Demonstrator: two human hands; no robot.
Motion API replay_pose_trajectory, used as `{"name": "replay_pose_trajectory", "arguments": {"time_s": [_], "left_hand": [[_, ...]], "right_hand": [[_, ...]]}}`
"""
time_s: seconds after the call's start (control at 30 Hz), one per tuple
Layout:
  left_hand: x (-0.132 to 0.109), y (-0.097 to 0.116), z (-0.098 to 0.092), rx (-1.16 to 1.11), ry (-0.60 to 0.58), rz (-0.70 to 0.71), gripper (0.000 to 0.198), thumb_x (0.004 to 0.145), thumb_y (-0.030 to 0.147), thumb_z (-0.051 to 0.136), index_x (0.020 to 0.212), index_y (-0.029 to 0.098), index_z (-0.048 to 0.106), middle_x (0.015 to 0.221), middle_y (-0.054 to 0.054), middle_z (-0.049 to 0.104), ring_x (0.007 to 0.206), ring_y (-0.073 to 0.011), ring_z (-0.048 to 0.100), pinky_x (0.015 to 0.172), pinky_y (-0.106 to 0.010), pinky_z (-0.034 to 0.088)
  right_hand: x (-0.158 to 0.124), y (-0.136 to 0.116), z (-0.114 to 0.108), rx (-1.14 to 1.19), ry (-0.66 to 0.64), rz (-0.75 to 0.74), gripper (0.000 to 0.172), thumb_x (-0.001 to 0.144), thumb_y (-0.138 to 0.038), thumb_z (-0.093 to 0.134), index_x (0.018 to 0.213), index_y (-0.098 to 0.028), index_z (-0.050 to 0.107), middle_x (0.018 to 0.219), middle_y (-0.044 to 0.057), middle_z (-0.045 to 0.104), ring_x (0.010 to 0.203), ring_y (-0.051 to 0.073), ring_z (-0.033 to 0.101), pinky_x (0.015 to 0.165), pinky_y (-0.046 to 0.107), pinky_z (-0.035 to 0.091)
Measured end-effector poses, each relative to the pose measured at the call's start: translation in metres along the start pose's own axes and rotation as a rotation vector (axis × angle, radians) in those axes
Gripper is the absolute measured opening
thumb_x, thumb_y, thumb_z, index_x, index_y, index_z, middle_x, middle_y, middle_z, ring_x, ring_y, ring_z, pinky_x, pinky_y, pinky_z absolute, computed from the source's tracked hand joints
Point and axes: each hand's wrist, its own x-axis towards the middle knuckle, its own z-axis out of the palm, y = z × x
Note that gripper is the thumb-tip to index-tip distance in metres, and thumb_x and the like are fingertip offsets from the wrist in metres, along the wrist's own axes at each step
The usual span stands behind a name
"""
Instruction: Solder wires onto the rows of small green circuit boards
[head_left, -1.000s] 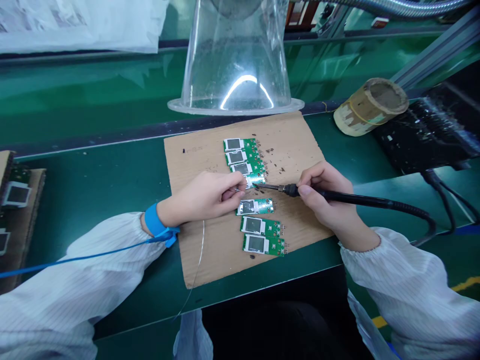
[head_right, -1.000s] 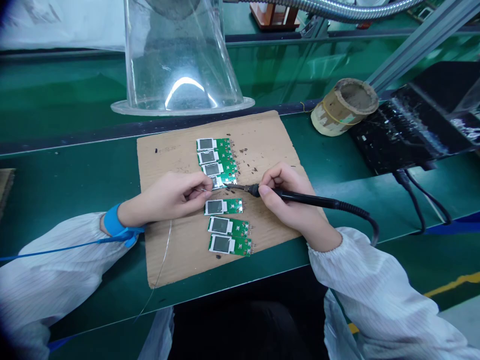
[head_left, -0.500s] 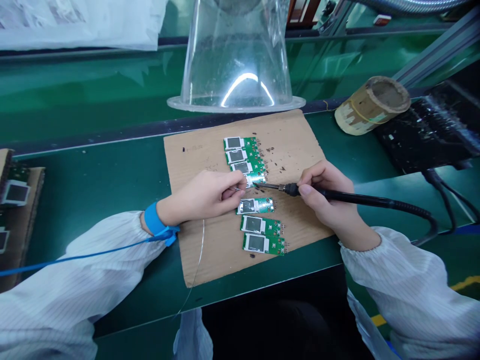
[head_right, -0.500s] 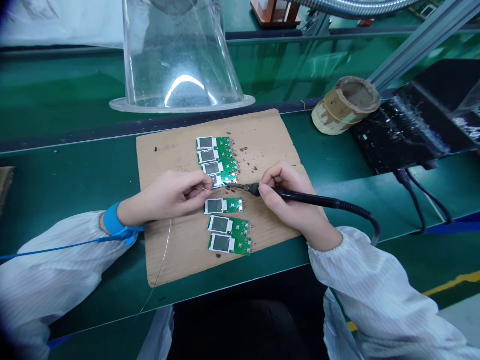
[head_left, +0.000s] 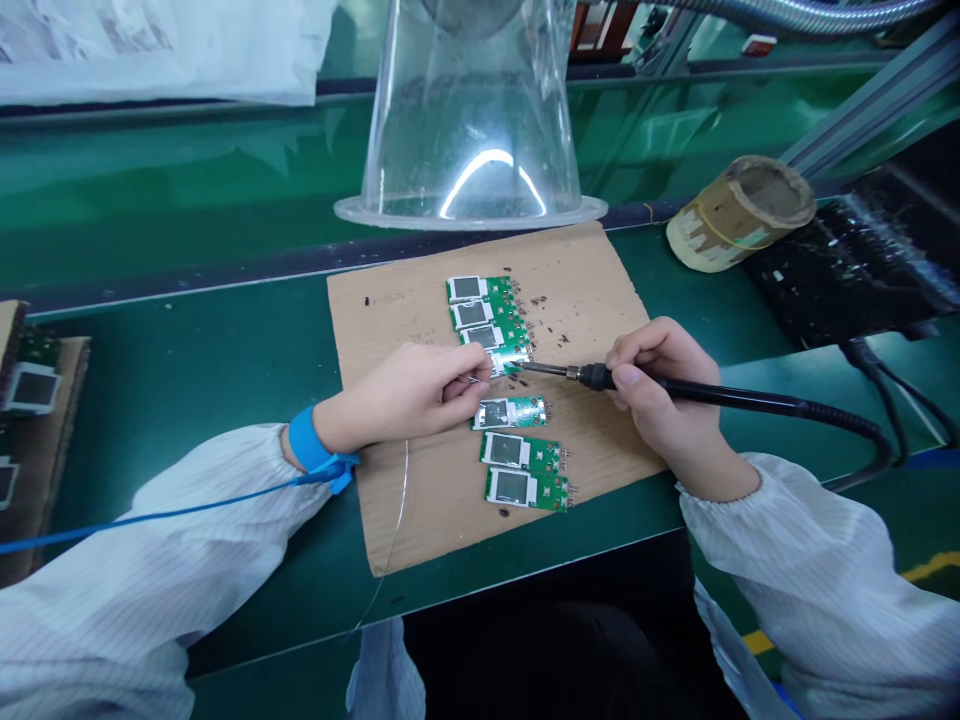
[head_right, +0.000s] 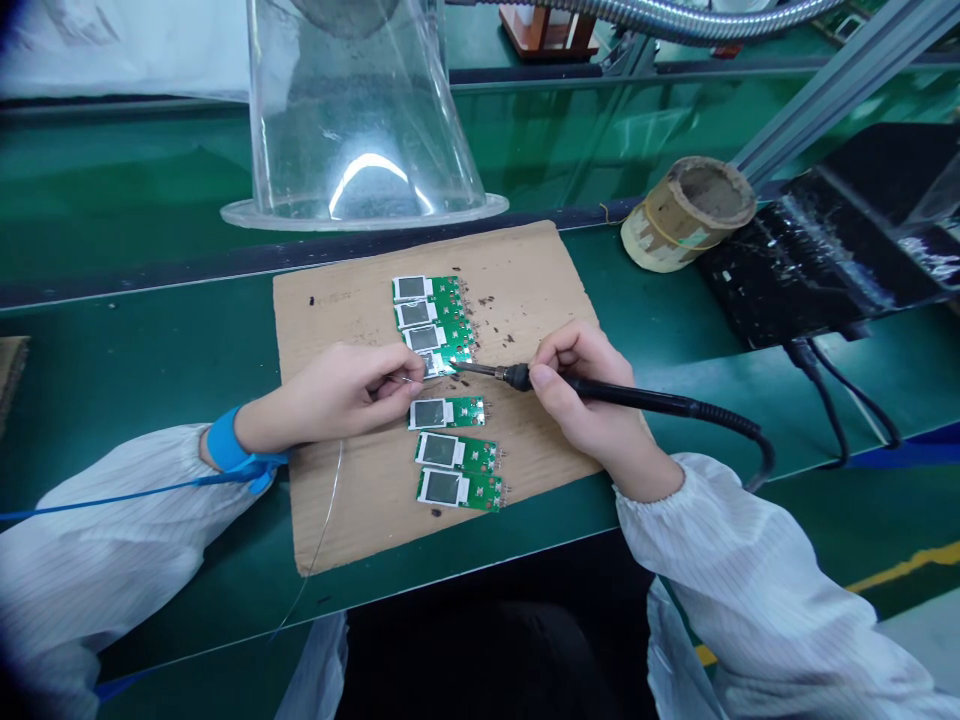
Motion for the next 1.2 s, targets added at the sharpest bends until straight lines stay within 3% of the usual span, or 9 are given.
{"name": "replay_pose_trajectory", "arguments": {"time_s": [0.7,1.0,1.2], "left_hand": [[0.0007,0.0017,-0.0019,-0.014,-0.018,-0.003,0.008,0.101,0.021,0.056,0.094,0.020,0.058,0.066,0.007,0.053,0.055,-0.0102,0.050,0.058,-0.024,0.036],[0.0007,0.0005,-0.0010,-0.017,-0.004,0.004,0.009,0.100,0.020,0.055,0.091,0.021,0.056,0.065,0.007,0.050,0.054,-0.0103,0.046,0.058,-0.024,0.034],[0.0002,-0.0001,-0.0005,-0.035,0.001,0.010,0.009,0.100,0.019,0.056,0.091,0.021,0.055,0.065,0.008,0.049,0.054,-0.0098,0.044,0.058,-0.024,0.034]], "right_hand": [[0.0004,-0.0031,-0.0014,-0.036,-0.031,-0.015,0.019,0.102,-0.039,0.072,0.091,-0.026,0.062,0.084,0.001,0.061,0.068,0.015,0.059,0.055,0.032,0.043],[0.0018,0.0050,-0.0009,0.091,0.046,0.018,0.022,0.099,-0.042,0.075,0.090,-0.026,0.063,0.075,-0.001,0.058,0.058,0.015,0.051,0.047,0.031,0.036],[0.0024,0.0056,0.0000,0.103,0.067,-0.006,0.022,0.099,-0.041,0.076,0.089,-0.026,0.064,0.075,0.000,0.059,0.060,0.016,0.054,0.047,0.031,0.037]]}}
